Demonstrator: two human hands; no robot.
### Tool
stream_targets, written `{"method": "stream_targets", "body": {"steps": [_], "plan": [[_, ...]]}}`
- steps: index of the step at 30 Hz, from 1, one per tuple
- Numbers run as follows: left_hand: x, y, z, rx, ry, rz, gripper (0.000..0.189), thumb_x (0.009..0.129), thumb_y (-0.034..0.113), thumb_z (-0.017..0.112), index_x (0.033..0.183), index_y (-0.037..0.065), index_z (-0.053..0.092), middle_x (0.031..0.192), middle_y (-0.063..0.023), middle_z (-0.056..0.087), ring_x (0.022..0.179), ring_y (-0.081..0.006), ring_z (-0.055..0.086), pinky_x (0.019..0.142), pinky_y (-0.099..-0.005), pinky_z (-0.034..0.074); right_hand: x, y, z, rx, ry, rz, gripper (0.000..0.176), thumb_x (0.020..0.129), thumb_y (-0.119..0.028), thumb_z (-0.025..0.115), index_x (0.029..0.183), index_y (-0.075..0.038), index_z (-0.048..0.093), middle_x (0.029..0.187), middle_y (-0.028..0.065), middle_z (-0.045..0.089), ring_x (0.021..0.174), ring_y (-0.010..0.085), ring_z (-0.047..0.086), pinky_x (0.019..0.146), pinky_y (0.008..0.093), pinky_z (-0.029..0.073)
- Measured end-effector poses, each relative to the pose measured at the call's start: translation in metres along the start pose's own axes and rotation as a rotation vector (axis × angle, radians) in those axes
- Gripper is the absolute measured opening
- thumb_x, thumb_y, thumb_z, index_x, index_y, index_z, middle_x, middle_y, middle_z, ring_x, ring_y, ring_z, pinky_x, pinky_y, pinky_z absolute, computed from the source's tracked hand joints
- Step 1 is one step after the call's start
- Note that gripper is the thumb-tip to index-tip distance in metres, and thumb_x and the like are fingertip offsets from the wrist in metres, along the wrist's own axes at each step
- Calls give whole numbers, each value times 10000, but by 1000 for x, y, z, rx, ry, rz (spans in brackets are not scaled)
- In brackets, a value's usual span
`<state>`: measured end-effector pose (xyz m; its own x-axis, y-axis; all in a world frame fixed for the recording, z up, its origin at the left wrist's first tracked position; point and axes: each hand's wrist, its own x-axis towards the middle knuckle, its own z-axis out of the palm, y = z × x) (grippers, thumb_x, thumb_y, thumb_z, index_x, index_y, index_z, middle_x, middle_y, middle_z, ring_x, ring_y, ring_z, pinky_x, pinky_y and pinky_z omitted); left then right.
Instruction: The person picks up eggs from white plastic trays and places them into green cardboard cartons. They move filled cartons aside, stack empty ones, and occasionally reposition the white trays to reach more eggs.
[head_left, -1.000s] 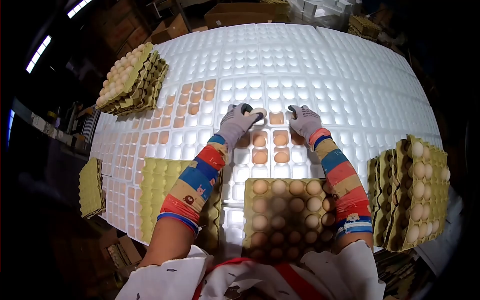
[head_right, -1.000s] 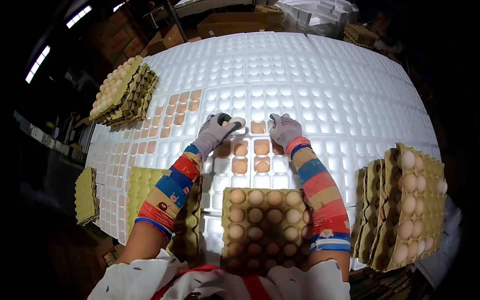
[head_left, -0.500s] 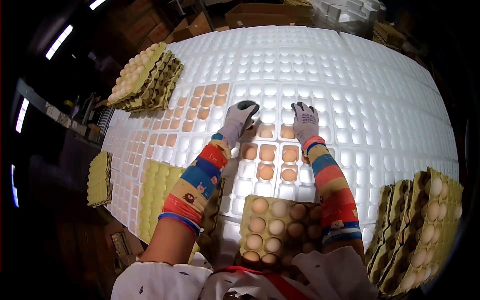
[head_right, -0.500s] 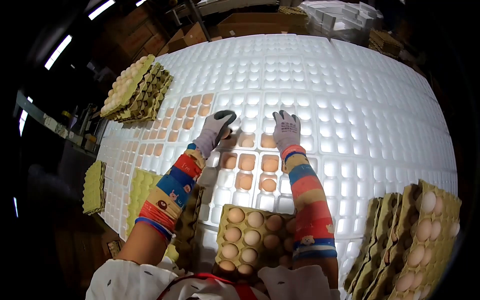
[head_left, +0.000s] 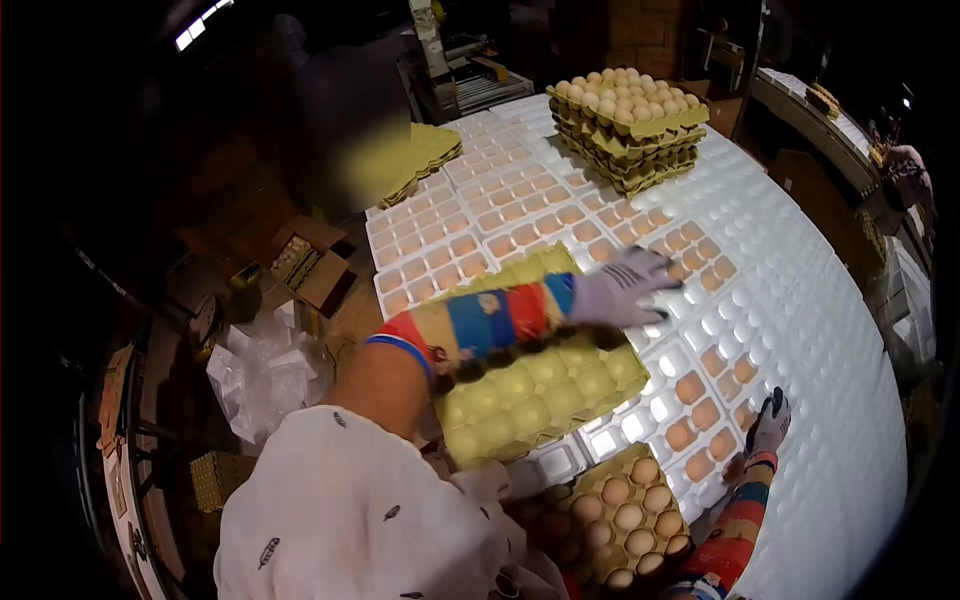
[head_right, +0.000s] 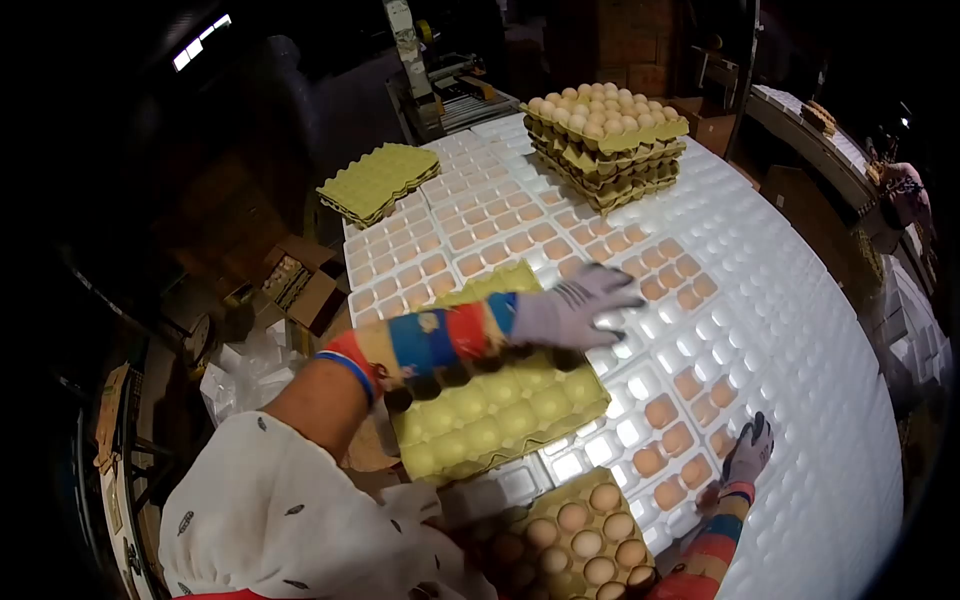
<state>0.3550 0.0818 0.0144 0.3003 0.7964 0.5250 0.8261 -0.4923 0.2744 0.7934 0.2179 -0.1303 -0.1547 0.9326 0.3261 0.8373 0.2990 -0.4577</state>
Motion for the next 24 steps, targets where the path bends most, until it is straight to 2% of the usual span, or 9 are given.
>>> {"method": "stream_targets", "body": {"steps": [3, 5, 7, 11, 13, 15, 17, 22, 24], "plan": [[-109, -57, -139, 408, -226, -813, 643, 865, 535, 535, 1307, 67, 510, 1343, -224, 470, 1204, -401, 457, 1036, -469, 354, 10, -43, -30, 276, -90, 151, 368, 942, -257, 510, 1249, -64, 573, 1268, 133, 571, 1173, 315, 512, 991, 411, 389], [-170, -81, -173, 41, -496, -1185, 621, 881, 506, 534, 1311, 59, 501, 1323, -208, 480, 1156, -392, 487, 959, -453, 418, -15, -144, -67, -91, -336, -23, 396, 940, -323, 499, 1232, -70, 588, 1247, 152, 574, 1188, 330, 489, 1024, 444, 344], [-198, -77, -166, -89, -520, -1012, 577, 861, 463, 593, 1271, 61, 541, 1330, -196, 478, 1171, -368, 485, 966, -421, 422, -64, -255, -101, -430, -687, -391, 448, 932, -401, 477, 1210, -73, 601, 1216, 167, 579, 1197, 353, 467, 1048, 471, 299], [-235, -68, -153, -2, -340, -564, 492, 850, 404, 647, 1185, 45, 609, 1278, -181, 523, 1158, -342, 505, 974, -392, 427, -166, -328, -74, -211, -683, -390, 463, 927, -397, 488, 1208, -43, 588, 1224, 177, 568, 1211, 369, 446, 1072, 502, 262], [-226, -61, -166, -354, -285, -758, 484, 865, 388, 631, 1206, 47, 593, 1209, -170, 573, 1117, -330, 539, 967, -386, 435, -191, -333, -61, -180, -647, -290, 459, 928, -366, 519, 1217, -13, 572, 1226, 209, 550, 1181, 380, 465, 1076, 463, 290], [-234, -73, -180, -418, -140, -691, 448, 876, 344, 622, 1210, 48, 588, 1160, -165, 599, 1081, -312, 564, 953, -379, 444, -187, -387, -83, 258, -767, 159, 461, 961, -304, 523, 1285, 23, 521, 1286, 193, 533, 1199, 327, 488, 1061, 383, 338], [-242, -84, -226, -385, 9, -705, 413, 881, 290, 616, 1210, 42, 579, 1146, -169, 603, 1068, -307, 574, 942, -365, 454, -190, -458, -97, 722, -594, 341, 459, 992, -233, 499, 1353, 48, 456, 1348, 148, 504, 1220, 248, 488, 1039, 312, 365], [-310, -235, -343, -346, 463, -928, 396, 897, 212, 640, 1233, 16, 563, 1067, -140, 652, 971, -191, 611, 889, -305, 478, -209, -521, -92, 697, -408, 238, 489, 1023, -323, 431, 1391, -3, 442, 1374, 119, 492, 1274, 230, 462, 1066, 349, 346], [-337, -295, -401, -102, 547, -948, 363, 905, 211, 633, 1205, 11, 595, 1122, -125, 660, 985, -193, 619, 888, -301, 482, -220, -526, -79, 721, -383, 345, 439, 995, -233, 487, 1331, 49, 494, 1275, 125, 553, 1176, 214, 512, 1016, 329, 385]]}}
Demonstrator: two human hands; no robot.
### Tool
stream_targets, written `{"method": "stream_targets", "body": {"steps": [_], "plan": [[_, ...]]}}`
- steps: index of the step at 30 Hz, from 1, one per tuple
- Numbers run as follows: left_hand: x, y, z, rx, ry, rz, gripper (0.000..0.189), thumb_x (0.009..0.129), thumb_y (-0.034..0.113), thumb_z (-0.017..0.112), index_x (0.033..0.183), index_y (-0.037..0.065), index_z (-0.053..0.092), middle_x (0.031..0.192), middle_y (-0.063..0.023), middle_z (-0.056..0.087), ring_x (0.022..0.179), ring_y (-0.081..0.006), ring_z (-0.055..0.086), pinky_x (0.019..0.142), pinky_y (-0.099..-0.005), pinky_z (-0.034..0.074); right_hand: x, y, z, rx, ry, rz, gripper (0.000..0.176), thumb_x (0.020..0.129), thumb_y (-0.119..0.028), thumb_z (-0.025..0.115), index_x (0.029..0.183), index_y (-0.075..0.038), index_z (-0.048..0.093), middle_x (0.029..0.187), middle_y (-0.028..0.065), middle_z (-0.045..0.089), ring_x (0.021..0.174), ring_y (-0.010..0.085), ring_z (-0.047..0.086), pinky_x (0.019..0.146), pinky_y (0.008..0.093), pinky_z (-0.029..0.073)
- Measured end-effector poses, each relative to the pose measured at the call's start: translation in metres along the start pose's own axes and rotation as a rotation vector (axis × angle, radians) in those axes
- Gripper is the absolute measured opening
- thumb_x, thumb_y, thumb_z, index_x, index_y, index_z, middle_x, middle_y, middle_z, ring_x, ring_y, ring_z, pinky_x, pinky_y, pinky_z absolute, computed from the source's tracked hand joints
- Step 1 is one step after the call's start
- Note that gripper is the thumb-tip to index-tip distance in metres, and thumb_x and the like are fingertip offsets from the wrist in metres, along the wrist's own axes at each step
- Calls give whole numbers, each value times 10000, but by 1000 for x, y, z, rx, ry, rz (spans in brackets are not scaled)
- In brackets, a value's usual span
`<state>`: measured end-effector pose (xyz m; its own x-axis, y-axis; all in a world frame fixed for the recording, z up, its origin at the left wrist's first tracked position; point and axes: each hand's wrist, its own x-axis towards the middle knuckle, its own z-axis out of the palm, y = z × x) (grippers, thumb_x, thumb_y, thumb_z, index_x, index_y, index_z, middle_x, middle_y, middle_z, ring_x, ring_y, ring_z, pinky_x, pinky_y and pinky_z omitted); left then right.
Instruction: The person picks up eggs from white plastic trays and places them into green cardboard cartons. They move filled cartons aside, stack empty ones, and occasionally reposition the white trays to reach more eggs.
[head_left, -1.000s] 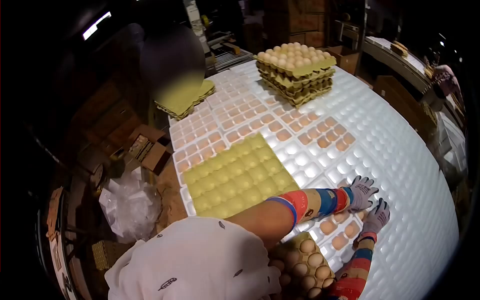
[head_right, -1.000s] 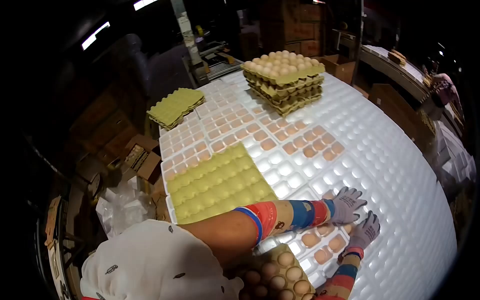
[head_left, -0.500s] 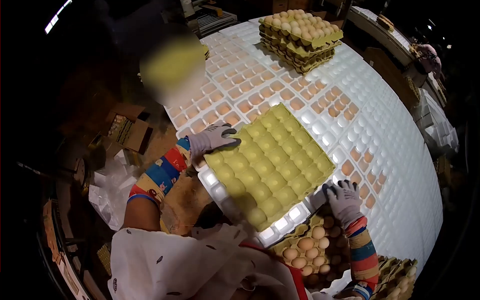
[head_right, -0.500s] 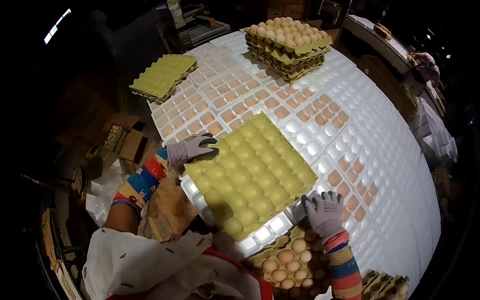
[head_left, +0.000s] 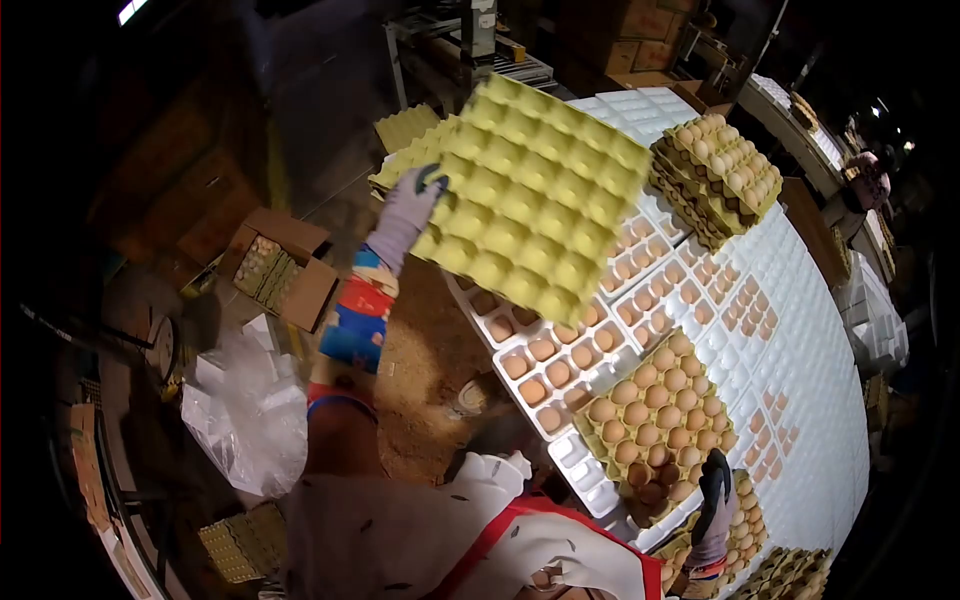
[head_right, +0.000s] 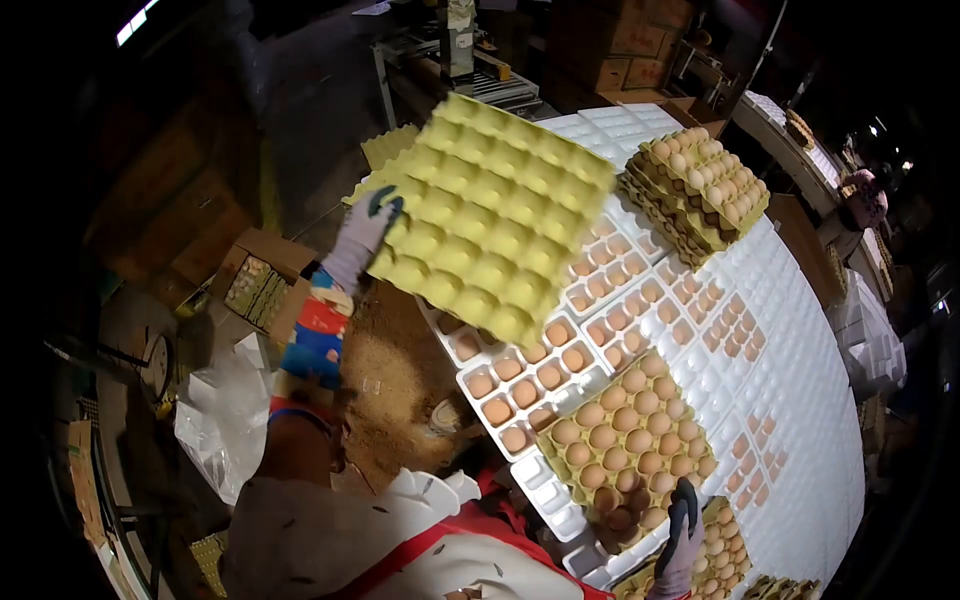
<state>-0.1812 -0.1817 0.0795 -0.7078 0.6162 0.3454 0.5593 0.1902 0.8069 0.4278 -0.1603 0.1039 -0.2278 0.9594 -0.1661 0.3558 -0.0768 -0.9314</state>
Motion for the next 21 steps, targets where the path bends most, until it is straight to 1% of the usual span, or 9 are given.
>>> {"method": "stream_targets", "body": {"steps": [1, 3, 7, 9, 11, 13, 15, 16, 21], "plan": [[36, -44, -15, 28, 83, 59, 370, 893, 245, 643, 1200, 43, 600, 1071, -149, 672, 971, -256, 642, 851, -337, 496, -4, 10, 4, 22, -2, 29, 440, 990, -235, 497, 1326, 50, 500, 1255, 121, 564, 1155, 205, 520, 1006, 322, 390], [91, -77, -50, 189, 72, 72, 370, 899, 249, 628, 1176, 4, 617, 1081, -146, 681, 970, -220, 640, 884, -324, 485, -16, 19, 15, -23, 12, 59, 442, 995, -289, 493, 1308, 21, 528, 1215, 85, 570, 1089, 177, 532, 957, 304, 416], [183, -138, -59, 345, -158, 12, 395, 906, 331, 587, 1153, 28, 641, 1070, -132, 691, 941, -248, 648, 859, -340, 489, -41, 34, 23, 80, 101, 117, 453, 970, -233, 540, 1314, 60, 510, 1259, 112, 573, 1152, 170, 521, 1012, 302, 390], [213, -177, -47, 394, -190, 53, 443, 867, 425, 598, 1101, 56, 670, 1096, -186, 665, 1017, -352, 621, 873, -396, 479, -46, 21, 27, 24, 141, 209, 448, 963, -215, 556, 1314, 60, 508, 1269, 117, 577, 1168, 169, 517, 1028, 298, 380], [237, -210, -32, 686, -141, -68, 655, 840, 526, 600, 1362, 146, 494, 1362, -157, 508, 1223, -382, 494, 1025, -457, 396, -52, 20, 28, 29, 183, 230, 425, 959, -204, 568, 1296, 52, 526, 1263, 108, 585, 1165, 164, 520, 1023, 291, 382], [223, -161, -12, 745, -31, -201, 676, 847, 563, 574, 1405, 205, 442, 1405, -108, 453, 1305, -346, 420, 1059, -523, 322, -56, 26, 21, -63, 213, 204, 395, 950, -195, 586, 1270, 34, 556, 1241, 87, 597, 1094, 146, 554, 952, 286, 434], [207, -126, 19, 386, 106, 91, 512, 867, 401, 643, 1292, 126, 567, 1291, -119, 567, 1185, -317, 540, 987, -419, 428, -59, 46, 14, -48, 270, 161, 374, 929, -195, 615, 1245, 3, 583, 1162, 62, 619, 998, 130, 583, 852, 289, 479], [209, -133, 42, -66, -19, 266, 420, 871, 247, 674, 1227, 37, 600, 1225, -133, 613, 1107, -260, 587, 943, -336, 460, -61, 46, 13, -147, 311, 202, 388, 898, -200, 645, 1235, -16, 590, 1112, 69, 619, 951, 142, 596, 815, 295, 489], [-42, 36, 115, -306, -659, 480, 453, 833, 72, 683, 1259, 0, 547, 1243, -126, 588, 1197, -241, 523, 1024, -338, 419, -44, 51, 30, -759, 180, -6, 437, 773, -266, 717, 1149, -71, 609, 1032, 147, 599, 892, 312, 618, 789, 382, 506]]}}
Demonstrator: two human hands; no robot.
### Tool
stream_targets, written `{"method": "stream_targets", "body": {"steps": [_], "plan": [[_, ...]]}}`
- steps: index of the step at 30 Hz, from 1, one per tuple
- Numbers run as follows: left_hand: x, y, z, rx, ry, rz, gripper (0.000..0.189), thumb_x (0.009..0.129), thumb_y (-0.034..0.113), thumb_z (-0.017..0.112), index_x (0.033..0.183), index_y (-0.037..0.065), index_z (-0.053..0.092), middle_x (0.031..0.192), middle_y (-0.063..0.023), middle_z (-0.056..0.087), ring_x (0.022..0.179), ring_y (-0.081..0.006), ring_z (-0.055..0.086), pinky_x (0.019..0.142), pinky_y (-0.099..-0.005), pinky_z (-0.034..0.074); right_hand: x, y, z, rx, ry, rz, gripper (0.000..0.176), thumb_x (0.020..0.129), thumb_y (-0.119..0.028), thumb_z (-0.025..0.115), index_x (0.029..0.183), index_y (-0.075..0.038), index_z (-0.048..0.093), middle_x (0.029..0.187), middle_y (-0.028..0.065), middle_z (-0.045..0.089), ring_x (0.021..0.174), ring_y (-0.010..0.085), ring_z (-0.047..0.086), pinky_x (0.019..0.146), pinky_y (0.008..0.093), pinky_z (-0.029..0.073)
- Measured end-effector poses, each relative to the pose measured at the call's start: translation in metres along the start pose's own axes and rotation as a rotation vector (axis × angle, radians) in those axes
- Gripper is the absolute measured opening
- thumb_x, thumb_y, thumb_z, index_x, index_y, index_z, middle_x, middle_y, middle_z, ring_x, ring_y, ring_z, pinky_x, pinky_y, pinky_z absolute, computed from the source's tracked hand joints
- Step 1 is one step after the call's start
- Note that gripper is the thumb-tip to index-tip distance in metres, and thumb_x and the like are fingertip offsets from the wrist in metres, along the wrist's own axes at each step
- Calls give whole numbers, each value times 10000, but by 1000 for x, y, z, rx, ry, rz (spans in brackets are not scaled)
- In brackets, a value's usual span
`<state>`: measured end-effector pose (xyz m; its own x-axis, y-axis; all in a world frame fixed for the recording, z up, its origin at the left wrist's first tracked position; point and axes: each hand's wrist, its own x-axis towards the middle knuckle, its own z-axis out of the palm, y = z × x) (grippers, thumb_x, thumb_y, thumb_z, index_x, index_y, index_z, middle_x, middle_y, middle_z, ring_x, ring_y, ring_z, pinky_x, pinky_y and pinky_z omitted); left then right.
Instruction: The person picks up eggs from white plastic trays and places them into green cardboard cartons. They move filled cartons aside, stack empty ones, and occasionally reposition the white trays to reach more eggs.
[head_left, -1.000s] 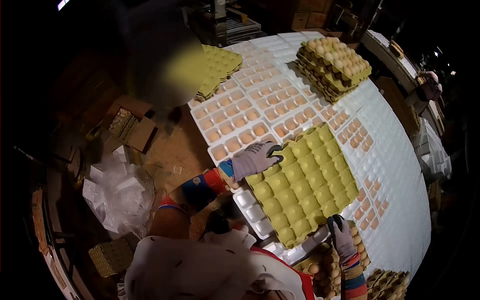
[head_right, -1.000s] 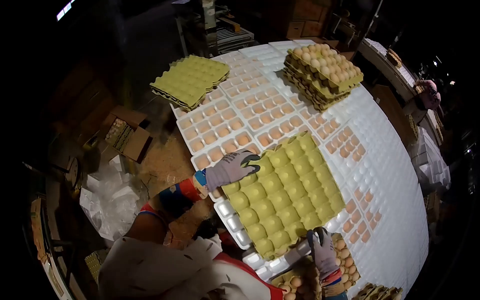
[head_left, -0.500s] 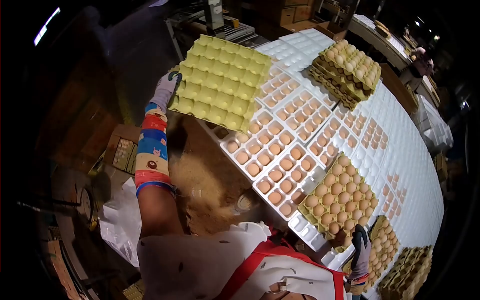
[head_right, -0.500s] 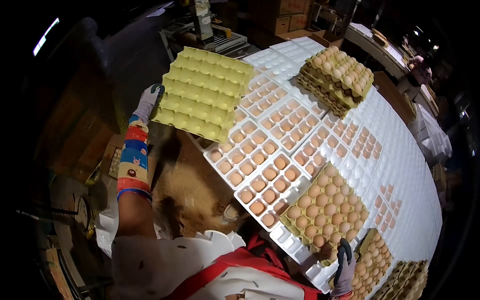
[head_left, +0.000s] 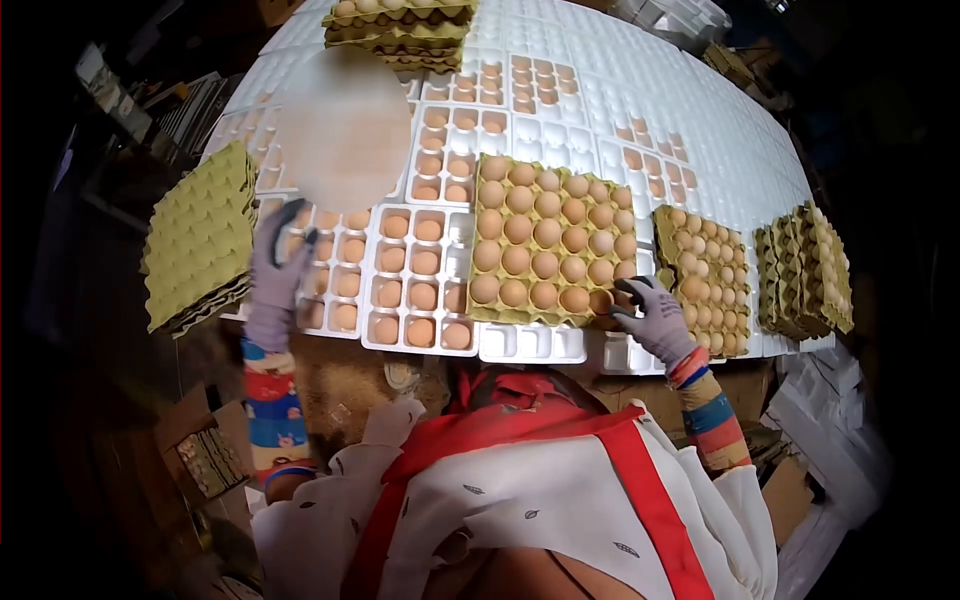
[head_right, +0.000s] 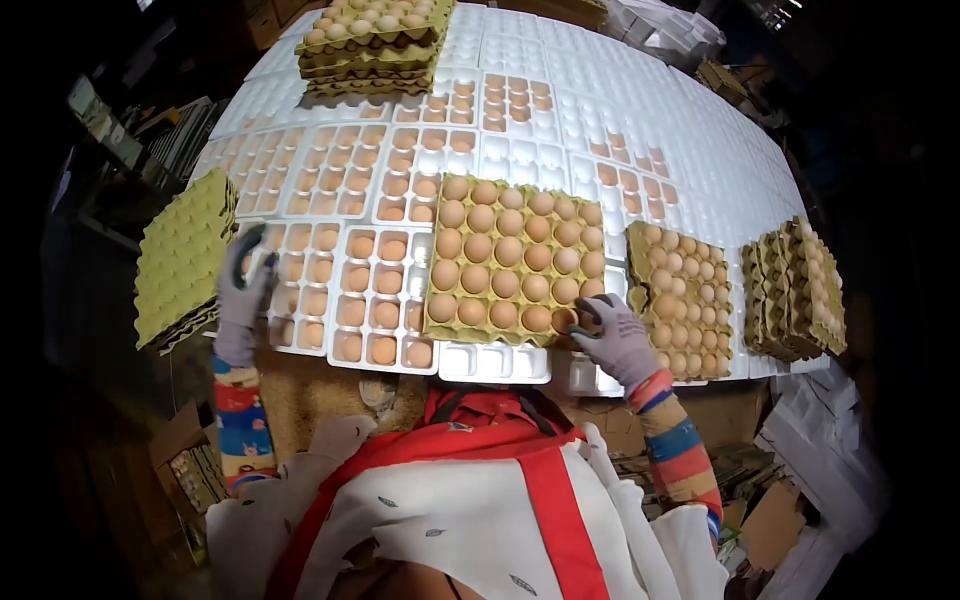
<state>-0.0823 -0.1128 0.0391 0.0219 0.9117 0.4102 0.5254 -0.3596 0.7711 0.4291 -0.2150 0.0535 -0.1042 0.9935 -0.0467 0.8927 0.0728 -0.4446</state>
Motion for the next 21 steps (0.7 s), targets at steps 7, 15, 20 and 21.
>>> {"method": "stream_targets", "body": {"steps": [7, 15, 20, 21], "plan": [[-55, 108, 172, 290, -479, 363, 586, 719, 297, 746, 1247, 107, 576, 1267, -130, 520, 1174, -318, 483, 1032, -444, 357, 65, -18, 68, -304, 27, -75, 371, 800, -292, 648, 1106, -107, 549, 1039, 148, 562, 921, 324, 614, 750, 453, 493], [-71, 104, 220, 452, -476, 380, 351, 686, 152, 737, 1005, 120, 592, 1176, -103, 539, 1100, -294, 501, 1009, -445, 368, 52, 42, 26, 1240, -20, 132, 316, 913, -250, 582, 1127, -21, 613, 919, 87, 653, 821, 198, 659, 705, 304, 536], [-64, 103, 213, -140, -295, 41, 607, 724, 119, 753, 1283, 40, 530, 1078, -90, 588, 915, -224, 605, 813, -349, 507, 45, 54, 23, 1113, -171, 158, 280, 881, -295, 624, 999, -41, 620, 858, 79, 643, 787, 215, 653, 640, 327, 519], [-62, 103, 212, -292, -282, -7, 512, 775, 108, 703, 1253, 30, 537, 1086, -90, 571, 941, -215, 595, 837, -345, 509, 42, 35, 19, 619, -161, -44, 278, 845, -286, 653, 1006, -62, 617, 877, 90, 642, 811, 238, 653, 661, 350, 516]]}}
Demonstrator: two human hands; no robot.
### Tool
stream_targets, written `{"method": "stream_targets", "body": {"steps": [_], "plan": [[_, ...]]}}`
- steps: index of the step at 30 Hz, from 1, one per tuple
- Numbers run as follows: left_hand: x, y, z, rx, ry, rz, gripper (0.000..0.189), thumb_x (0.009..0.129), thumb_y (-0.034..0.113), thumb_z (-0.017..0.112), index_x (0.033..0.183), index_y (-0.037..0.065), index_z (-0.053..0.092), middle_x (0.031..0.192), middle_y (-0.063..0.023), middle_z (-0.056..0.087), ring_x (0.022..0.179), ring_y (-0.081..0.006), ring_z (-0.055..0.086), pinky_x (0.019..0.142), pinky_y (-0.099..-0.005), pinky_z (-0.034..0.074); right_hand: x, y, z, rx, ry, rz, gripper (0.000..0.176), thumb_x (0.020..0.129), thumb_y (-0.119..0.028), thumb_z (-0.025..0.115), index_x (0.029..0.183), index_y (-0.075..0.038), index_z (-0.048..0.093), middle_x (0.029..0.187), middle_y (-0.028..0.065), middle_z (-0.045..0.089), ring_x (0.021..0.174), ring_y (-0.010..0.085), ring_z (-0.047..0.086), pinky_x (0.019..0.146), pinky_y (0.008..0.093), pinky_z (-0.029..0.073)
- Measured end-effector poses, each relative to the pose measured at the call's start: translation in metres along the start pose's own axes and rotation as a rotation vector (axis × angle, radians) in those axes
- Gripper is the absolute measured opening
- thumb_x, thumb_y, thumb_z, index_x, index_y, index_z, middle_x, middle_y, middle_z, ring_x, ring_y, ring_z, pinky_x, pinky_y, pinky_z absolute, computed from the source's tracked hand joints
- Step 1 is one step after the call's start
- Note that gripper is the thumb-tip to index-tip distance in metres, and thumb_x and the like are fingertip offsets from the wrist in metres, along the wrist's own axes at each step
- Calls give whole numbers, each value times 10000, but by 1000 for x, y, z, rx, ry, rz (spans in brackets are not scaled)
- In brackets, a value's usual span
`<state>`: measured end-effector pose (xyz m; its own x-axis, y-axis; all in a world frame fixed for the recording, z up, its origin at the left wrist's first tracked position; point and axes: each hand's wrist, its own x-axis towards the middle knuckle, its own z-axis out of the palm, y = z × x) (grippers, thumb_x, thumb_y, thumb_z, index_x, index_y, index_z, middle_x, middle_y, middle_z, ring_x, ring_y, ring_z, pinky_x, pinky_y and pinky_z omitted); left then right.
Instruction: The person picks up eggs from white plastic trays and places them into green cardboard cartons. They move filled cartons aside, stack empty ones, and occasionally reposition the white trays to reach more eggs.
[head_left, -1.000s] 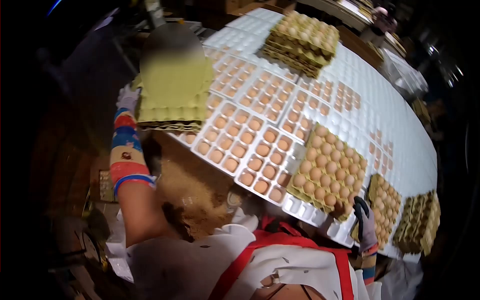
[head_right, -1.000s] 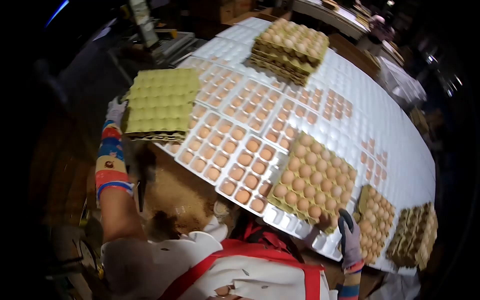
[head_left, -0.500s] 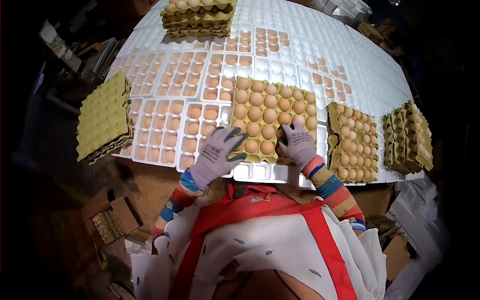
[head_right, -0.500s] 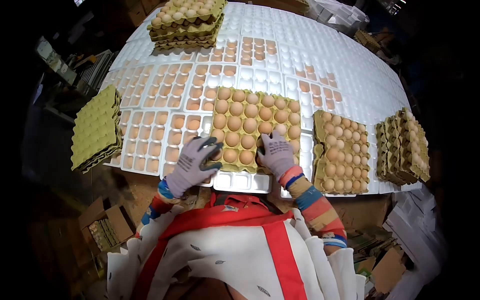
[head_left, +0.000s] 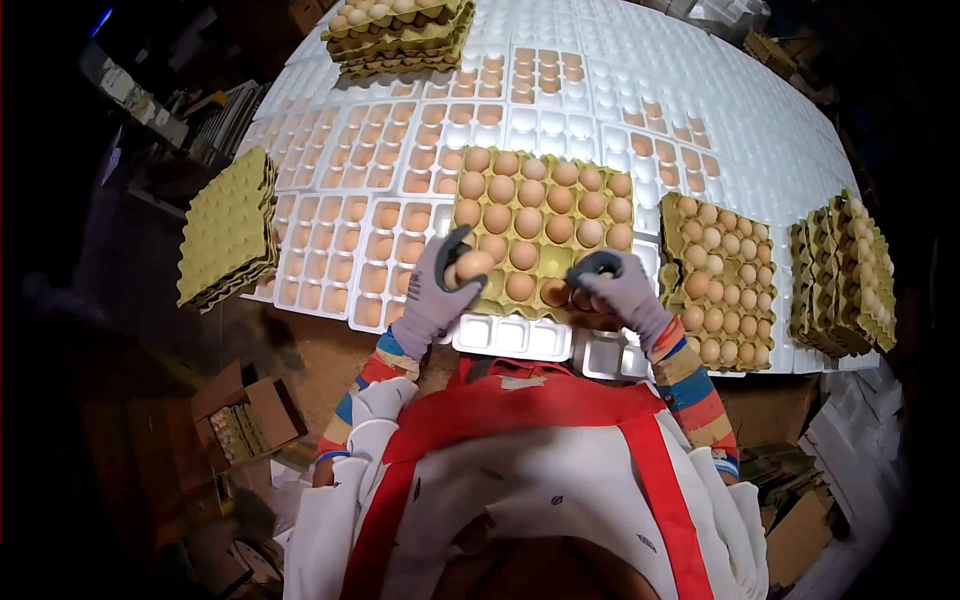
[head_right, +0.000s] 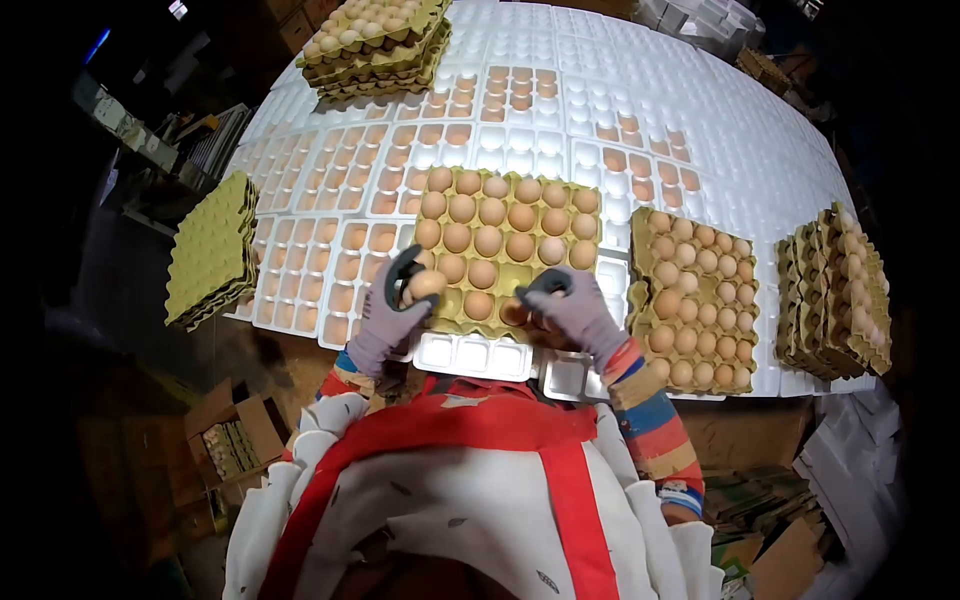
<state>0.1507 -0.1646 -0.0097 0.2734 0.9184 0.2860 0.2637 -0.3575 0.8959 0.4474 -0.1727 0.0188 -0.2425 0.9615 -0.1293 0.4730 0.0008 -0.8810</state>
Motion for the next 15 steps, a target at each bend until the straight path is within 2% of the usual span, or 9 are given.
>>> {"method": "stream_targets", "body": {"steps": [2, 3, 5, 7, 8, 9, 11, 12, 15], "plan": [[8, -1, -5, -313, 40, -50, 328, 877, 86, 603, 1192, 10, 551, 1102, -90, 535, 993, -197, 575, 884, -339, 514, -5, -22, 28, -772, -83, -236, 331, 764, -281, 686, 1027, -103, 592, 958, 123, 617, 885, 301, 630, 725, 412, 501], [9, -2, -2, -520, 58, -61, 258, 915, 79, 561, 1161, 0, 550, 1091, -98, 538, 978, -198, 579, 854, -342, 521, 0, -18, 43, -949, -237, -173, 360, 758, -302, 681, 1037, -100, 575, 984, 112, 597, 938, 288, 621, 728, 429, 495], [15, -5, 7, -988, 98, -51, 159, 977, 71, 487, 1095, -20, 540, 1052, -124, 564, 908, -212, 599, 741, -357, 540, 6, -3, 52, -1043, -212, -252, 347, 771, -280, 669, 1080, -134, 606, 963, 93, 621, 876, 311, 624, 741, 441, 497], [23, 17, 2, -513, -149, -590, 221, 931, 248, 582, 1029, 50, 572, 981, -99, 571, 857, -217, 616, 692, -366, 512, 10, -24, 18, -725, -252, -133, 375, 814, -209, 638, 1169, -102, 587, 1048, 75, 640, 859, 275, 648, 757, 407, 515], [18, 36, 22, 101, -221, -315, 249, 885, 265, 615, 1034, 67, 584, 989, -109, 576, 853, -244, 618, 702, -379, 509, 3, -5, -16, 221, -146, 150, 452, 833, -158, 634, 1263, -44, 553, 1081, 67, 649, 868, 200, 647, 783, 332, 518], [12, 46, 38, 712, -266, -20, 286, 839, 282, 649, 1040, 85, 596, 997, -118, 582, 850, -271, 620, 712, -392, 506, -2, -7, -22, 678, -34, 124, 500, 848, -116, 662, 1322, -39, 524, 991, 29, 614, 761, 100, 566, 621, 244, 484], [5, 29, 50, 802, -349, 35, 341, 780, 261, 682, 1064, 89, 604, 1030, -126, 588, 871, -308, 615, 744, -417, 509, 5, -3, -34, 611, -34, 22, 476, 852, -119, 655, 1305, -30, 540, 1004, 52, 616, 744, 92, 570, 599, 232, 485], [7, 22, 52, 851, -395, 75, 374, 750, 250, 699, 1076, 91, 609, 1046, -130, 591, 882, -327, 613, 759, -429, 511, 10, -5, -44, 488, -161, 176, 465, 857, -129, 647, 1304, -55, 544, 1051, 42, 586, 773, 89, 567, 647, 214, 483], [15, 18, 32, 433, -273, -44, 440, 729, 240, 735, 1119, 83, 604, 1093, -116, 600, 931, -283, 631, 792, -399, 520, 31, -31, -10, -812, 206, -134, 352, 775, -202, 723, 1108, -143, 625, 1208, 101, 507, 939, 241, 598, 754, 378, 515]]}}
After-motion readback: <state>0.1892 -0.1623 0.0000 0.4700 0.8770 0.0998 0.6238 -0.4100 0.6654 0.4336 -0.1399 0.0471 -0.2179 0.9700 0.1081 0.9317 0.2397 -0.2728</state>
